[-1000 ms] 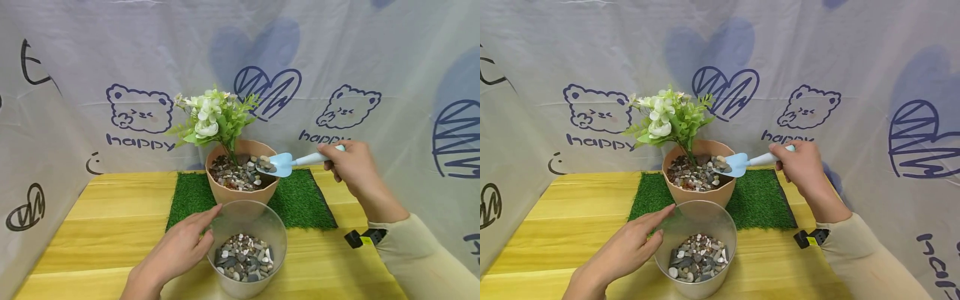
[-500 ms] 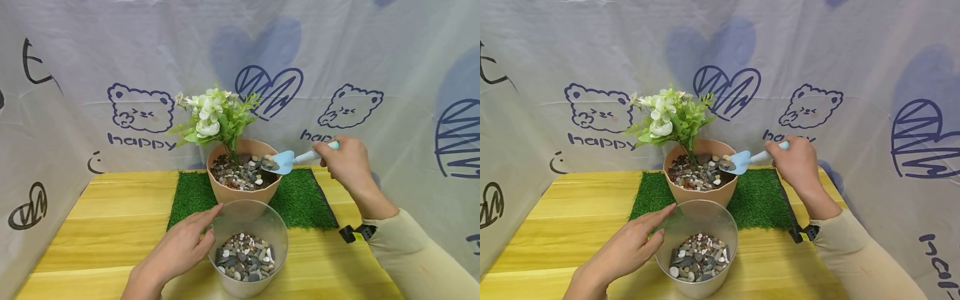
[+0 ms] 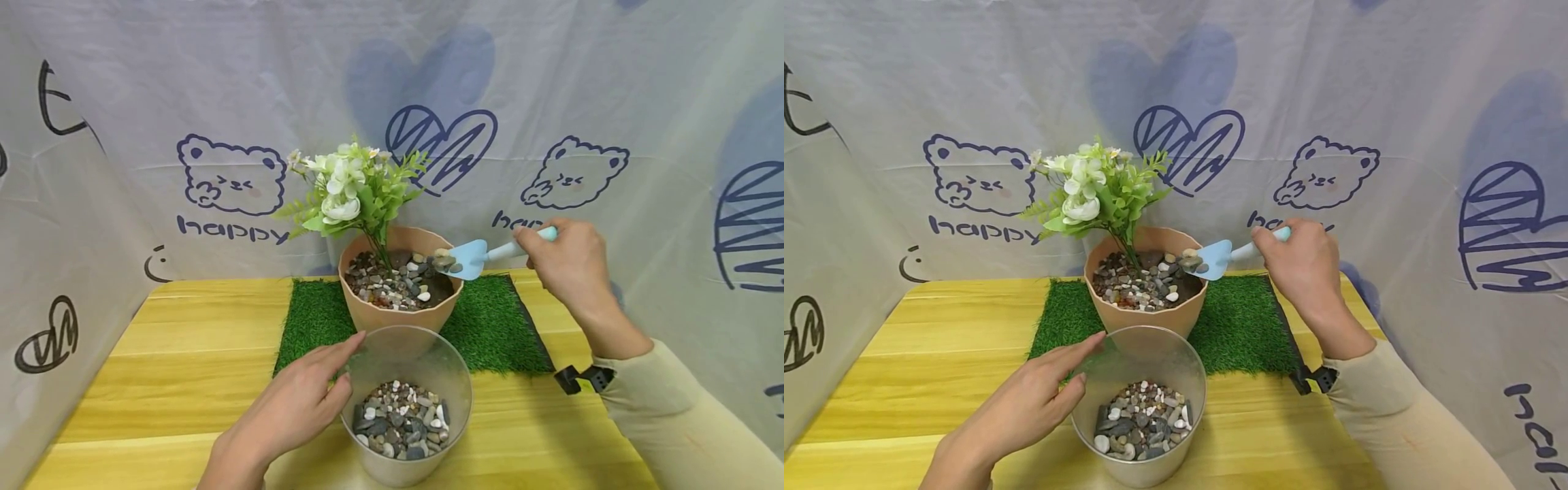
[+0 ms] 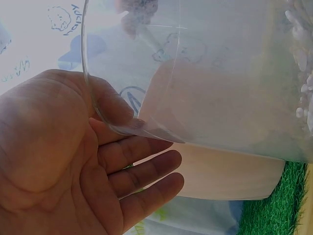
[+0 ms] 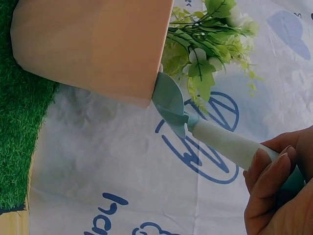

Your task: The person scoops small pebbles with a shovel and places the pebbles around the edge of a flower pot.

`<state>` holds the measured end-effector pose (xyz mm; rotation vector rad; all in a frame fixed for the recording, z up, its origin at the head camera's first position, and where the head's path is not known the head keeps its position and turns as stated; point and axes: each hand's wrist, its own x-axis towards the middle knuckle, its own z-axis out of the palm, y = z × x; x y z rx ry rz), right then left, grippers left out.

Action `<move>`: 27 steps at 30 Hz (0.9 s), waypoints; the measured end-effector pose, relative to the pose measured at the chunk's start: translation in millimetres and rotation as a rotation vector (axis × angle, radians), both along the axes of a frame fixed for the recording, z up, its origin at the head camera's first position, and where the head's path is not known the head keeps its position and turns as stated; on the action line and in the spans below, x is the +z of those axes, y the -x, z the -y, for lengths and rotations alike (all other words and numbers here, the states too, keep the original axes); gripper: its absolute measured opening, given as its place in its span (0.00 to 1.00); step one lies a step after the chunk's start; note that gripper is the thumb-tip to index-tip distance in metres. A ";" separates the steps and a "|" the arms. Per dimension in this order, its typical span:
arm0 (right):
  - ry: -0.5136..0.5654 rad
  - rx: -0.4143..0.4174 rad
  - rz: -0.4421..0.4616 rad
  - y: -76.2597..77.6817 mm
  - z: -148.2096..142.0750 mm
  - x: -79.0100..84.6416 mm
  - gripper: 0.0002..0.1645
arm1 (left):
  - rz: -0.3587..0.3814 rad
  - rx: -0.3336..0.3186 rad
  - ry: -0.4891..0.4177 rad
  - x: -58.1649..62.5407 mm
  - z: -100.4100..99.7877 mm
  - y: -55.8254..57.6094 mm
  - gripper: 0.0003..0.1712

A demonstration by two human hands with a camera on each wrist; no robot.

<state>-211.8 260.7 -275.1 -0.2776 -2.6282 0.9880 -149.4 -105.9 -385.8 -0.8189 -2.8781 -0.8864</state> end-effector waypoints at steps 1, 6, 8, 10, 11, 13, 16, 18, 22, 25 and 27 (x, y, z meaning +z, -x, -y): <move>-0.010 -0.005 -0.007 -0.2 0.5 0.1 0.27 | -0.003 -0.002 0.000 -0.1 0.0 0.0 0.34; -0.037 -0.017 -0.041 -0.7 2.7 0.5 0.26 | -0.013 -0.009 -0.007 -0.8 0.3 0.0 0.34; -0.042 -0.018 -0.050 -0.9 3.1 0.9 0.26 | -0.014 -0.011 -0.009 -1.1 0.5 -0.1 0.34; -0.049 -0.018 -0.059 -1.1 3.6 1.2 0.26 | -0.013 -0.012 -0.011 -1.4 0.6 0.0 0.34; -0.054 -0.017 -0.066 -1.1 3.8 1.3 0.25 | -0.012 -0.012 -0.010 -1.5 0.7 0.0 0.34; -0.069 -0.019 -0.079 -1.6 4.8 1.6 0.25 | -0.010 -0.011 -0.009 -1.8 1.0 0.0 0.34; -0.096 -0.025 -0.098 -2.5 7.0 1.7 0.24 | -0.008 -0.009 -0.008 -2.0 1.3 0.0 0.34; -0.115 -0.029 -0.107 -3.1 8.5 1.6 0.24 | -0.007 -0.010 -0.007 -2.1 1.5 -0.1 0.34; -0.124 -0.028 -0.117 -5.4 11.1 1.1 0.26 | -0.004 -0.012 -0.008 -1.8 1.4 -0.1 0.34; -0.097 -0.008 -0.143 -9.5 13.5 0.4 0.26 | 0.000 -0.012 -0.009 -1.5 1.0 0.4 0.34; -0.072 0.014 -0.179 -14.7 15.4 0.1 0.25 | 0.004 -0.011 -0.007 -1.4 0.8 0.6 0.34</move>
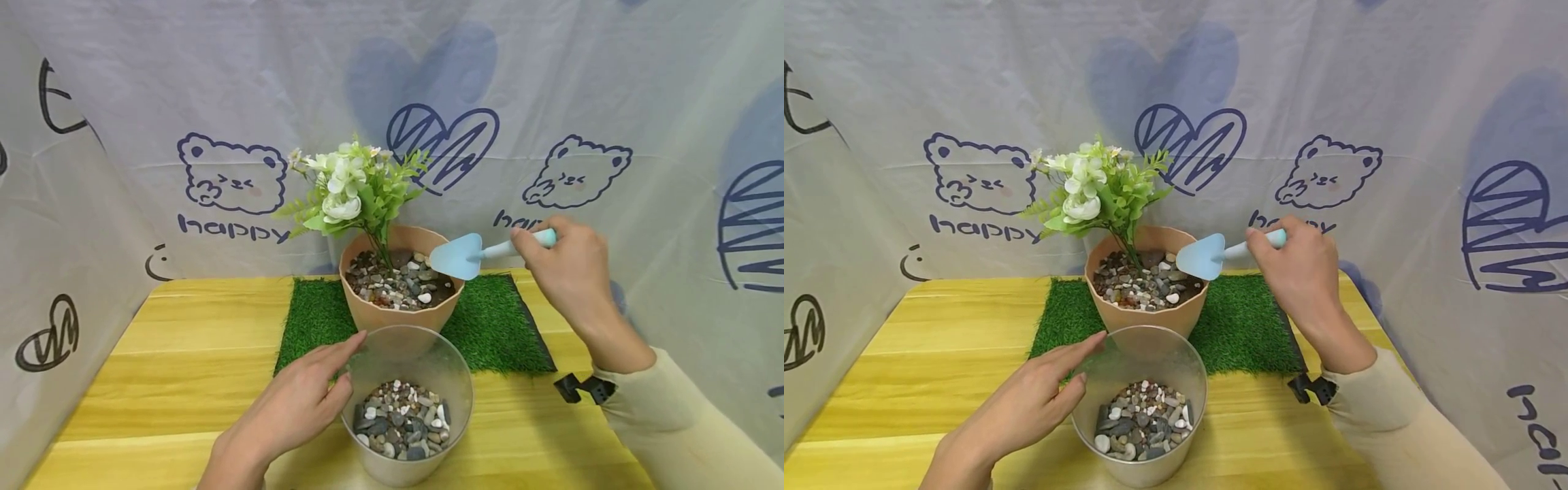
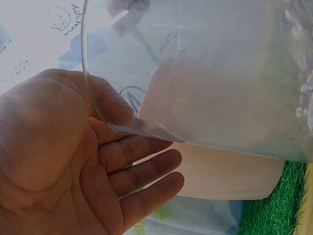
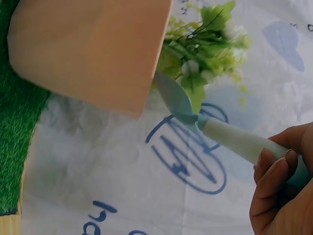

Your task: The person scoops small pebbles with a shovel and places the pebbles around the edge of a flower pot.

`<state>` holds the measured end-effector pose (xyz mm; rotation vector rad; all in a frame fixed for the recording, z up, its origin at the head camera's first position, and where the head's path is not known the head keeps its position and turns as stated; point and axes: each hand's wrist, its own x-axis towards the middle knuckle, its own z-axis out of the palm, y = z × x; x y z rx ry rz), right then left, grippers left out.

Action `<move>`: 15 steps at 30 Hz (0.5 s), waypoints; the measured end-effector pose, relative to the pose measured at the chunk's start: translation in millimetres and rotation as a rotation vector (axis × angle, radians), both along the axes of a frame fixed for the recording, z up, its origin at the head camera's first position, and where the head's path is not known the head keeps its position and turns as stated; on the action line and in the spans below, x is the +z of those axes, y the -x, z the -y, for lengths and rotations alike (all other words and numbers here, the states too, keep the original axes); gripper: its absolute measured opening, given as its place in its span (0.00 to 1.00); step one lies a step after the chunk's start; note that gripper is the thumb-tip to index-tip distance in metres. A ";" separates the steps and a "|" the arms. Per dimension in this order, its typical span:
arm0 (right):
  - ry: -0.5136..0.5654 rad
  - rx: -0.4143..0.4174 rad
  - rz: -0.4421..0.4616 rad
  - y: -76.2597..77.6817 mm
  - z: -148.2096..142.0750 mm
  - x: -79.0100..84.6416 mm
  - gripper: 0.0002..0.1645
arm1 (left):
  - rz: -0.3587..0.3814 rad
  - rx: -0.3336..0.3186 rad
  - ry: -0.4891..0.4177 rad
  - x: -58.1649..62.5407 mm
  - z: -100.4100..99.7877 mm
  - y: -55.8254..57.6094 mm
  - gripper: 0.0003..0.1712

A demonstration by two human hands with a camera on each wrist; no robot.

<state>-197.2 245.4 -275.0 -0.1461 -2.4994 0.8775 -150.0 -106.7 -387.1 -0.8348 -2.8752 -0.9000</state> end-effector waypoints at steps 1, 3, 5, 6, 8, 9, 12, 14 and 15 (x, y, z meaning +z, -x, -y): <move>0.011 0.017 -0.018 -3.4 1.1 -0.1 0.24 | 0.003 0.001 0.001 -0.1 -0.1 0.1 0.34; 0.035 0.052 -0.057 -11.6 3.7 0.5 0.22 | 0.008 0.004 0.002 -0.3 -0.1 0.3 0.34; 0.059 0.091 -0.097 -21.4 6.6 2.2 0.19 | 0.008 0.002 0.003 -0.6 -0.2 0.5 0.34; 0.071 0.116 -0.117 -26.4 8.3 3.2 0.16 | 0.006 0.000 0.002 -0.7 -0.2 0.5 0.34; 0.064 0.174 -0.164 -35.7 12.4 5.5 0.11 | 0.002 -0.002 0.001 -0.6 0.0 0.5 0.34; 0.054 0.206 -0.168 -40.5 14.6 6.5 0.09 | 0.000 -0.004 0.000 -0.5 0.1 0.5 0.34; -0.025 0.321 -0.152 -51.7 22.4 4.4 0.06 | -0.001 -0.002 0.001 -0.2 -0.1 0.6 0.34; -0.100 0.405 -0.096 -57.1 28.9 -0.6 0.05 | 0.001 0.001 0.003 0.3 -0.6 0.6 0.34; -0.139 0.441 -0.062 -59.1 32.4 -4.3 0.05 | 0.000 0.003 0.005 0.4 -0.6 0.6 0.34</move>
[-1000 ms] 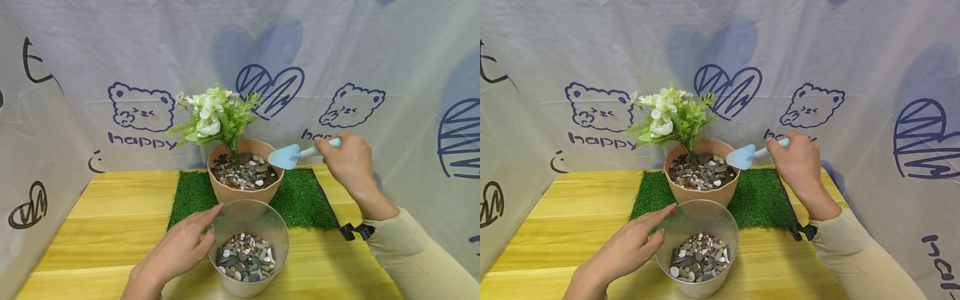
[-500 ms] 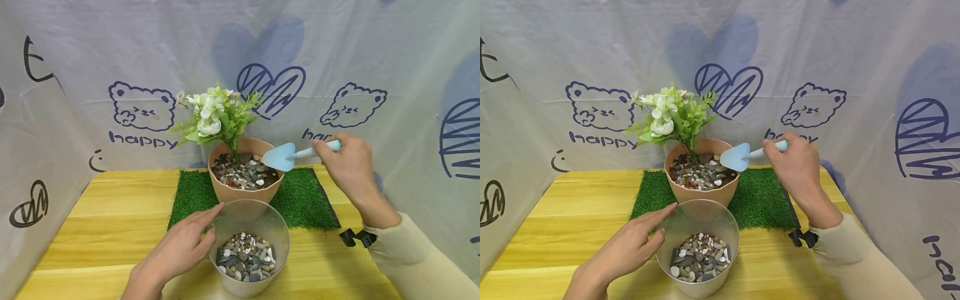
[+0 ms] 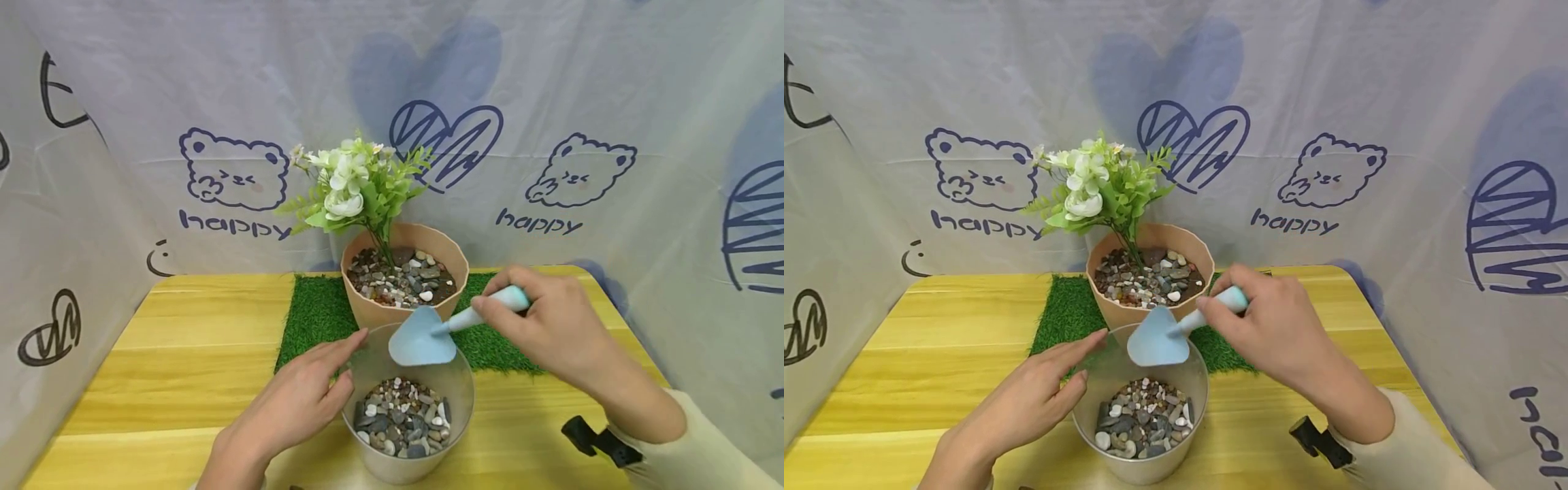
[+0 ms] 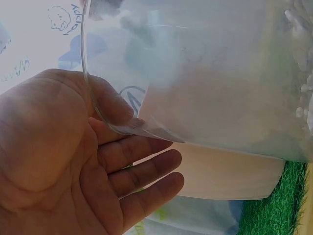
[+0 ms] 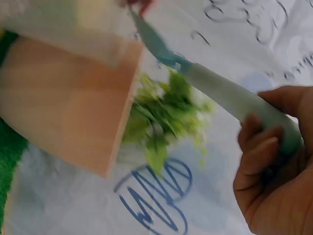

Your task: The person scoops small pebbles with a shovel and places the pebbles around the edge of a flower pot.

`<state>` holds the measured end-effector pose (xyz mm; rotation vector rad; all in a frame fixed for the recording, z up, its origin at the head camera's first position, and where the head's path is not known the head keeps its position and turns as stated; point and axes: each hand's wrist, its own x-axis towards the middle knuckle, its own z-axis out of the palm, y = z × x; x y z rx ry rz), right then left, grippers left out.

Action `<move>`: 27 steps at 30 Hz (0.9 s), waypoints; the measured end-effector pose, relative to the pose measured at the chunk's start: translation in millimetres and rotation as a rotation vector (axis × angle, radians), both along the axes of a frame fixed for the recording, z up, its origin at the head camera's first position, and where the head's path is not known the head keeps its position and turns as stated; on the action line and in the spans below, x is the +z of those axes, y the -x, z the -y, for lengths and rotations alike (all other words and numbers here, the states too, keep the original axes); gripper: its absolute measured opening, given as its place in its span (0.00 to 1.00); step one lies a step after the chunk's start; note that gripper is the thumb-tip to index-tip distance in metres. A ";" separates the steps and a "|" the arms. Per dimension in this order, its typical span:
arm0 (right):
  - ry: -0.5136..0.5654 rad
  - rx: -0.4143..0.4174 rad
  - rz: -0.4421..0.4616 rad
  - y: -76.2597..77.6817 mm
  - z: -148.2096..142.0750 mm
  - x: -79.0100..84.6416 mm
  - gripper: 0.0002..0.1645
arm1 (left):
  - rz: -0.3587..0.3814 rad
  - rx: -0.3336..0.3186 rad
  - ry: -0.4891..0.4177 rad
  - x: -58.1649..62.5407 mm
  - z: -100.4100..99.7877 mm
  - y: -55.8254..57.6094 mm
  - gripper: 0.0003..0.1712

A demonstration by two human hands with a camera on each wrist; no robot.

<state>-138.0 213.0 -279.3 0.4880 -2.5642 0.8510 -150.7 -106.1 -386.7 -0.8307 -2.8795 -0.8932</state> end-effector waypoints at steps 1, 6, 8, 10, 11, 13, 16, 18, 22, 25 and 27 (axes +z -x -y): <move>-0.045 0.029 0.021 -1.1 3.7 -4.2 0.05 | 0.001 0.001 0.002 0.1 0.0 -0.1 0.34; -0.251 0.111 0.038 -0.7 20.6 -30.1 0.08 | 0.010 0.002 0.005 1.1 0.0 0.1 0.34; -0.306 0.134 0.006 0.9 25.9 -41.2 0.10 | 0.014 0.004 0.004 1.4 0.0 0.3 0.34; -0.343 0.152 -0.027 2.2 30.3 -50.7 0.12 | 0.017 0.007 0.005 1.4 0.1 0.3 0.34; -0.355 0.161 -0.042 2.6 32.3 -54.6 0.13 | 0.018 0.008 0.005 1.5 0.2 0.3 0.34; -0.368 0.176 -0.060 3.9 36.1 -61.3 0.14 | 0.020 0.009 0.004 1.5 0.2 0.3 0.34; -0.385 0.186 -0.083 5.4 41.6 -67.2 0.14 | 0.021 0.007 0.003 1.5 0.7 0.0 0.34; -0.394 0.197 -0.091 6.2 45.0 -70.1 0.14 | 0.020 0.006 0.002 1.6 1.0 -0.2 0.34; -0.404 0.250 -0.104 5.4 49.6 -73.6 0.12 | 0.016 0.003 -0.002 1.7 1.0 -0.2 0.33; -0.397 0.303 -0.109 3.6 50.3 -73.7 0.10 | 0.015 0.000 -0.005 1.6 0.9 0.1 0.33; -0.406 0.336 -0.118 2.5 49.4 -71.7 0.09 | 0.017 -0.001 -0.006 1.6 1.0 0.3 0.34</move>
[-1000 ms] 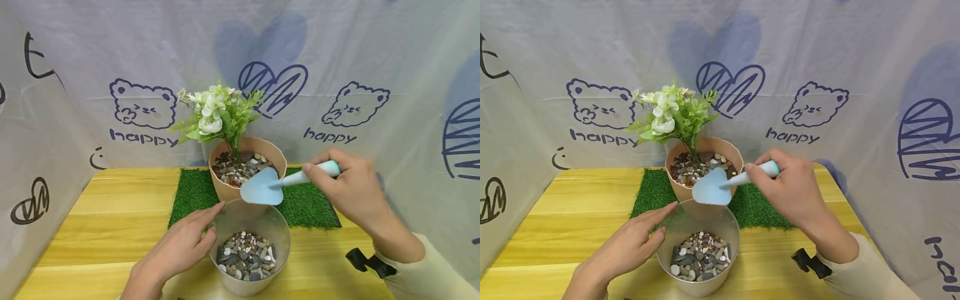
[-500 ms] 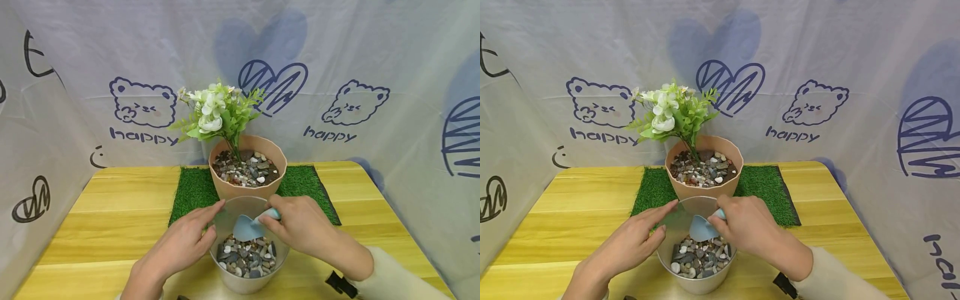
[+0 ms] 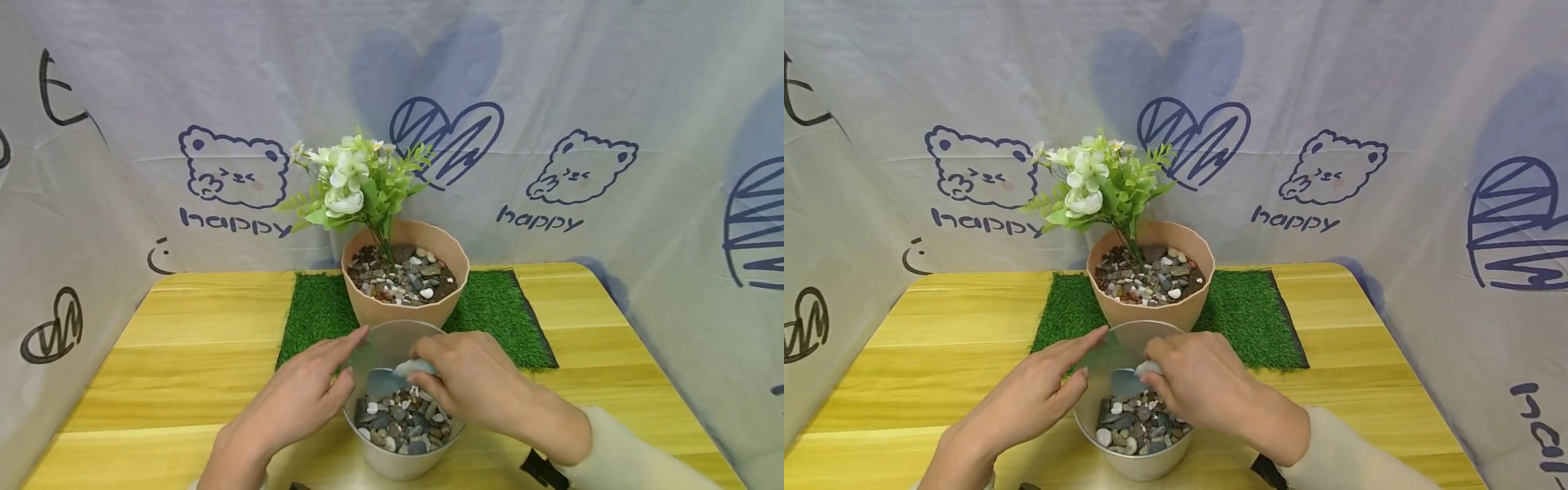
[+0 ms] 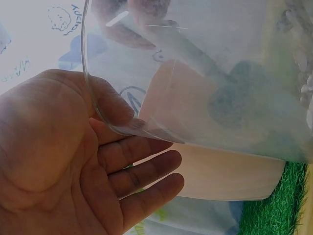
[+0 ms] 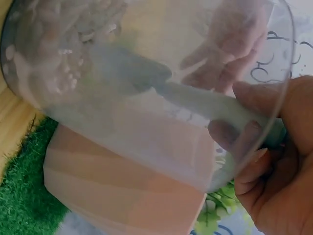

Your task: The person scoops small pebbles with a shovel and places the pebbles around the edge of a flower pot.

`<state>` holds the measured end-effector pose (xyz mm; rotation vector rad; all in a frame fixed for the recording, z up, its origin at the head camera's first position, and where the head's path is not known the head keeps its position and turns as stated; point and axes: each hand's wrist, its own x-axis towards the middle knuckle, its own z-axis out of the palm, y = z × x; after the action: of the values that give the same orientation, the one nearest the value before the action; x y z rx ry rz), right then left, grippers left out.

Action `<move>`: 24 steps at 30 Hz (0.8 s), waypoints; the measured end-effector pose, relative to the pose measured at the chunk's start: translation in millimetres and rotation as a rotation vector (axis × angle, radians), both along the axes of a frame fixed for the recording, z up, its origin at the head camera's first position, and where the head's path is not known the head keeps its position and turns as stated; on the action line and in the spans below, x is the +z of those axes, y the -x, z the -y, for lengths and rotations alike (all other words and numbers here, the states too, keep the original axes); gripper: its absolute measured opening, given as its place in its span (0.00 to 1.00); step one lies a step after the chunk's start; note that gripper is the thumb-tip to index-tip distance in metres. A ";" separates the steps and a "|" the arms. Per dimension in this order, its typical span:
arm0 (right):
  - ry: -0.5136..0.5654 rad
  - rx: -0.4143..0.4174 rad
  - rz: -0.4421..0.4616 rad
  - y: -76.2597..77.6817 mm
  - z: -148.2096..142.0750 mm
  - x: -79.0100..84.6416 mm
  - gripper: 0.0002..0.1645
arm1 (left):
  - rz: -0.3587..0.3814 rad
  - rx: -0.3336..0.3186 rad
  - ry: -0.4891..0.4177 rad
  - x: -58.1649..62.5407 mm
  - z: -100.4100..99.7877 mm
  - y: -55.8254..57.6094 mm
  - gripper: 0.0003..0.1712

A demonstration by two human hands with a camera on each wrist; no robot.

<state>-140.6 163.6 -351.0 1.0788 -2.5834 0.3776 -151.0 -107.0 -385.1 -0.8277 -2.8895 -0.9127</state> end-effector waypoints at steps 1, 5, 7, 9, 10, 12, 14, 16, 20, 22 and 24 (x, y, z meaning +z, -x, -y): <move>-0.008 0.015 -0.002 -0.4 -1.0 1.7 0.09 | 0.001 0.002 0.000 -0.1 0.1 0.0 0.34; -0.039 0.022 0.007 -1.0 -7.1 11.5 0.09 | 0.001 0.000 0.001 -0.2 -0.1 0.0 0.34; -0.056 -0.022 0.003 -0.9 -10.4 15.6 0.11 | -0.004 -0.002 0.001 -0.2 -0.4 -0.1 0.34; -0.080 -0.080 -0.001 -0.8 -12.3 17.5 0.14 | -0.011 -0.005 0.001 -0.2 -0.5 -0.2 0.34; -0.093 -0.109 0.001 -0.9 -12.9 17.7 0.16 | -0.013 -0.004 0.002 -0.2 -0.5 -0.3 0.34; -0.119 -0.158 0.018 -1.4 -12.8 17.0 0.18 | -0.017 -0.004 0.002 -0.2 -0.5 -0.3 0.34; -0.120 -0.194 0.070 -2.3 -11.8 15.6 0.16 | -0.019 -0.003 0.003 0.0 -0.6 -0.2 0.34; -0.104 -0.228 0.138 -3.1 -9.9 14.6 0.14 | -0.020 -0.003 0.002 0.1 -0.6 -0.3 0.34; -0.049 -0.300 0.266 -3.7 -2.3 12.8 0.12 | -0.018 -0.003 0.000 0.0 -0.4 -0.4 0.34; -0.020 -0.331 0.317 -3.7 2.0 12.1 0.11 | -0.017 -0.004 -0.001 -0.1 -0.3 -0.5 0.34; 0.006 -0.351 0.358 -4.1 5.5 11.5 0.11 | -0.016 -0.005 0.000 -0.3 -0.2 -0.5 0.34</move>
<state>-136.5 158.2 -339.5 0.5733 -3.0090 0.5280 -150.5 -106.8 -385.3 -0.8380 -2.8752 -0.9029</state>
